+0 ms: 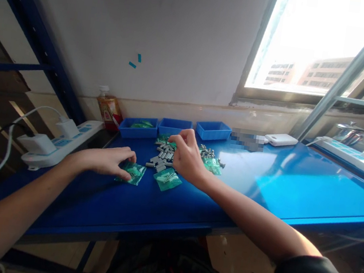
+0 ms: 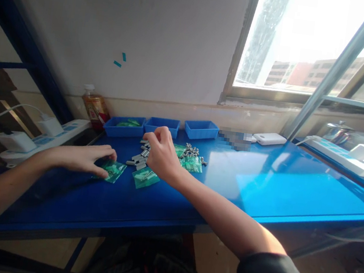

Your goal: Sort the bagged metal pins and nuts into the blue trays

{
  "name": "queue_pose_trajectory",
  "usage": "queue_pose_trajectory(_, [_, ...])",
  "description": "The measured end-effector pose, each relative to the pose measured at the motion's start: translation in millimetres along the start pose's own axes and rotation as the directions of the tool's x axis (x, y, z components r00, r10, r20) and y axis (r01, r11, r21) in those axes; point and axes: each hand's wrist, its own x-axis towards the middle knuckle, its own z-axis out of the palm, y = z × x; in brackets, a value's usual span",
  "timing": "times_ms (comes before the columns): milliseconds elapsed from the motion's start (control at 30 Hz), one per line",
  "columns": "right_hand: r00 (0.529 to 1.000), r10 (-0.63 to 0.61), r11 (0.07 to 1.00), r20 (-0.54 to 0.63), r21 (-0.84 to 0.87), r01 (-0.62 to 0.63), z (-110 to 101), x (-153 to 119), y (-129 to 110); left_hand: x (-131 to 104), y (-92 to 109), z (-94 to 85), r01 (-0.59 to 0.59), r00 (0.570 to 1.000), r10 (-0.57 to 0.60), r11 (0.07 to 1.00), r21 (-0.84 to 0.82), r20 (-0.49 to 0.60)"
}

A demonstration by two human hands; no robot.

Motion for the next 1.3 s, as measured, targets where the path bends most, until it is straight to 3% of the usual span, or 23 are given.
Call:
queue_pose_trajectory(100, [1.0, -0.02, 0.998, 0.007, 0.052, 0.019, 4, -2, -3, 6, 0, 1.1, -0.025, 0.998, 0.026, 1.0, 0.007, -0.065])
queue_pose_trajectory(167, [1.0, -0.011, 0.992, 0.011, 0.128, 0.01, 7, -3, -4, 14, 3, -3.4, -0.034, 0.954, 0.039, 0.999, 0.022, -0.296])
queue_pose_trajectory(200, [1.0, 0.023, 0.981, 0.014, 0.19, -0.025, 8, -3, -5, 18, 8, -5.8, -0.046, 0.893, 0.056, 0.998, 0.032, -0.446])
queue_pose_trajectory(267, [0.981, 0.186, 0.907, 0.06, 0.372, -0.195, 10, 0, -6, 25, 22, -8.6, -0.116, 0.726, 0.136, 0.99, 0.075, -0.675])
queue_pose_trajectory(300, [0.947, 0.294, 0.815, 0.133, 0.482, -0.32, 10, 2, -6, 29, 30, -8.2, -0.183, 0.661, 0.212, 0.976, 0.119, -0.72])
queue_pose_trajectory(367, [0.825, 0.439, 0.509, 0.356, 0.658, -0.555, 7, 7, -6, 35, 49, -3.7, -0.302, 0.57, 0.361, 0.927, 0.22, -0.738])
queue_pose_trajectory(433, [0.722, 0.444, 0.21, 0.53, 0.722, -0.659, 3, 11, -2, 41, 64, 5.3, -0.354, 0.523, 0.488, 0.87, 0.343, -0.699])
queue_pose_trajectory(467, [0.708, 0.429, 0.132, 0.562, 0.736, -0.664, 1, 13, 1, 43, 68, 10.9, -0.353, 0.519, 0.531, 0.847, 0.398, -0.67])
queue_pose_trajectory(500, [0.715, 0.419, 0.12, 0.56, 0.746, -0.655, -1, 13, 5, 45, 71, 16.8, -0.341, 0.521, 0.557, 0.83, 0.441, -0.647])
queue_pose_trajectory(533, [0.735, 0.41, 0.171, 0.54, 0.746, -0.643, -2, 13, 9, 46, 72, 22.8, -0.321, 0.527, 0.565, 0.824, 0.467, -0.635])
queue_pose_trajectory(567, [0.76, 0.4, 0.271, 0.512, 0.726, -0.632, -3, 12, 13, 46, 72, 28.5, -0.307, 0.536, 0.563, 0.824, 0.476, -0.629])
queue_pose_trajectory(667, [0.86, 0.371, 0.695, 0.351, 0.509, -0.508, 1, 6, 22, 46, 67, 42.7, -0.326, 0.605, 0.499, 0.866, 0.379, -0.621])
queue_pose_trajectory(700, [0.901, 0.339, 0.809, 0.271, 0.405, -0.426, 3, 3, 23, 47, 66, 46.3, -0.347, 0.638, 0.448, 0.893, 0.285, -0.626])
queue_pose_trajectory(767, [0.967, 0.221, 0.941, 0.131, 0.233, -0.246, 7, 0, 23, 50, 65, 51.8, -0.385, 0.717, 0.284, 0.923, -0.021, -0.637])
queue_pose_trajectory(833, [0.992, 0.084, 0.986, 0.098, 0.135, -0.097, 9, -2, 21, 55, 66, 55.1, -0.376, 0.796, 0.074, 0.838, -0.395, -0.6])
queue_pose_trajectory(900, [0.99, 0.005, 0.996, 0.144, 0.085, -0.017, 8, -4, 17, 58, 67, 56.1, -0.345, 0.842, -0.061, 0.704, -0.621, -0.537])
queue_pose_trajectory(1000, [0.978, 0.002, 0.991, 0.209, 0.131, -0.03, 8, -4, 12, 59, 65, 53.2, -0.335, 0.841, -0.112, 0.66, -0.672, -0.53])
queue_pose_trajectory(1067, [0.963, 0.144, 0.939, 0.229, 0.275, -0.206, 9, -2, 10, 56, 61, 50.1, -0.356, 0.797, -0.101, 0.718, -0.598, -0.596])
queue_pose_trajectory(1100, [0.931, 0.258, 0.865, 0.26, 0.367, -0.342, 9, 0, 9, 55, 60, 48.8, -0.379, 0.76, -0.057, 0.771, -0.513, -0.647])
queue_pose_trajectory(1167, [0.801, 0.467, 0.6, 0.374, 0.531, -0.598, 9, 4, 8, 53, 57, 47.4, -0.428, 0.671, 0.113, 0.866, -0.259, -0.733])
queue_pose_trajectory(1233, [0.675, 0.553, 0.339, 0.489, 0.608, -0.718, 10, 7, 9, 51, 57, 47.6, -0.474, 0.606, 0.304, 0.88, -0.027, -0.735])
queue_pose_trajectory(1267, [0.643, 0.57, 0.275, 0.512, 0.619, -0.736, 10, 8, 11, 50, 58, 48.2, -0.498, 0.597, 0.363, 0.867, 0.025, -0.715])
queue_pose_trajectory(1300, [0.636, 0.587, 0.272, 0.502, 0.617, -0.738, 10, 8, 13, 49, 60, 49.0, -0.519, 0.598, 0.396, 0.854, 0.04, -0.696])
